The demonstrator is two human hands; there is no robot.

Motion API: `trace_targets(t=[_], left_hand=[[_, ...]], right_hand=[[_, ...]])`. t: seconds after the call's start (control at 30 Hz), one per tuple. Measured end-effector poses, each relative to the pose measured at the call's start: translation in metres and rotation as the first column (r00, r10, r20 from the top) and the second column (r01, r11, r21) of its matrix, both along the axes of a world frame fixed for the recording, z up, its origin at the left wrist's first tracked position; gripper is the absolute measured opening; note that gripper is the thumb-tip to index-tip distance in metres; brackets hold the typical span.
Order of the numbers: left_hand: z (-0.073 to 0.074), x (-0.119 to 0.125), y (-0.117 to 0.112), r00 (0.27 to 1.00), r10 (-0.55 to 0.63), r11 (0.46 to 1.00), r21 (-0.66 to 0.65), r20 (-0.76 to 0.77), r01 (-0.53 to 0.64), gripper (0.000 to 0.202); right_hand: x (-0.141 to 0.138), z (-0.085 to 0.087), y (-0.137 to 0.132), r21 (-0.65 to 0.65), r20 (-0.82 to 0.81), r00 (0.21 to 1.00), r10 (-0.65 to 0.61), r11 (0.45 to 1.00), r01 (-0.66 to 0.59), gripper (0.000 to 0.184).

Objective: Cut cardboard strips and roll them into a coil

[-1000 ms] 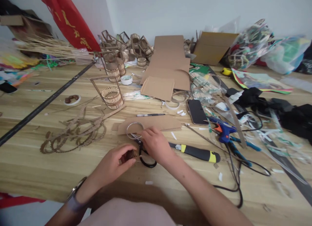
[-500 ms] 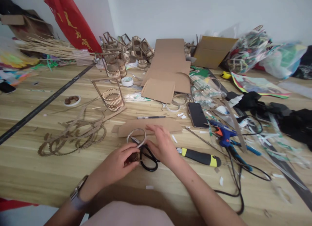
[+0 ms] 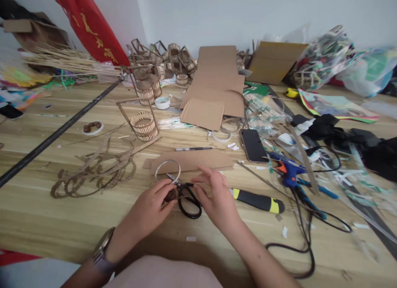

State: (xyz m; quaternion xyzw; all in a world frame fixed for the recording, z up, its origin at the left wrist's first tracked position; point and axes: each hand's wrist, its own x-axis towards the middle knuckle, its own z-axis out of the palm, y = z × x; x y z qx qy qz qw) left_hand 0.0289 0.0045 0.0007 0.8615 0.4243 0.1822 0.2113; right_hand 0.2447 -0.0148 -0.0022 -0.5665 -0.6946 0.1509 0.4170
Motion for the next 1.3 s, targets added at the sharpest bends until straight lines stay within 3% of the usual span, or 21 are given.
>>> trace_targets(t=[0.1, 0.17, 0.3, 0.4, 0.5, 0.63, 0.83, 0.97, 1.1, 1.2, 1.3], left_hand=[[0.004, 0.004, -0.002, 0.997, -0.011, 1.0, -0.021, -0.07, 0.01, 0.024], [0.008, 0.007, -0.004, 0.993, -0.021, 0.999, -0.045, -0.112, 0.016, 0.021], [0.012, 0.013, -0.008, 0.988, -0.089, 0.995, -0.066, -0.126, 0.081, 0.021], [0.012, 0.015, -0.01, 0.988, -0.101, 0.993, -0.066, -0.114, 0.094, 0.024], [0.011, 0.014, -0.01, 0.99, -0.098, 0.994, -0.067, -0.1, 0.092, 0.03], [0.01, 0.014, -0.011, 0.991, -0.104, 0.992, -0.073, -0.08, 0.098, 0.026], [0.01, 0.016, -0.014, 0.992, -0.125, 0.991, -0.05, -0.009, 0.124, 0.024], [0.01, 0.009, -0.01, 0.994, -0.083, 0.995, -0.056, 0.067, 0.087, 0.026], [0.011, -0.001, -0.003, 0.988, -0.043, 0.994, -0.091, 0.148, 0.056, 0.032], [0.013, 0.0, -0.002, 0.971, -0.021, 0.992, -0.117, 0.237, 0.05, 0.03], [0.017, 0.006, -0.005, 0.937, 0.003, 0.983, -0.174, 0.348, 0.062, 0.028]], right_hand=[[0.005, 0.001, 0.0, -0.059, -0.068, 0.983, -0.171, 0.984, 0.167, 0.039], [0.004, 0.001, 0.001, 0.039, 0.004, 0.978, -0.207, 0.978, 0.206, 0.038], [-0.009, -0.001, -0.001, 0.241, 0.275, 0.959, -0.067, 0.971, -0.002, 0.034], [-0.016, -0.008, -0.002, 0.243, 0.385, 0.923, -0.012, 0.966, -0.089, 0.041], [-0.017, -0.012, -0.003, 0.199, 0.396, 0.918, 0.022, 0.974, -0.109, 0.041], [-0.018, -0.008, -0.002, 0.0, 0.023, 0.998, 0.059, 0.998, -0.059, 0.03], [-0.018, -0.008, 0.004, -0.149, -0.307, 0.951, -0.044, 0.989, -0.003, 0.029], [0.012, -0.009, 0.017, -0.181, -0.497, 0.85, -0.173, 0.979, 0.093, 0.033], [0.036, 0.001, 0.021, -0.195, -0.64, 0.725, -0.254, 0.967, 0.167, 0.042], [0.022, 0.009, 0.009, -0.232, -0.726, 0.651, -0.224, 0.97, 0.076, 0.045], [-0.007, 0.012, -0.007, -0.222, -0.855, 0.495, -0.155, 0.972, -0.079, 0.045]])
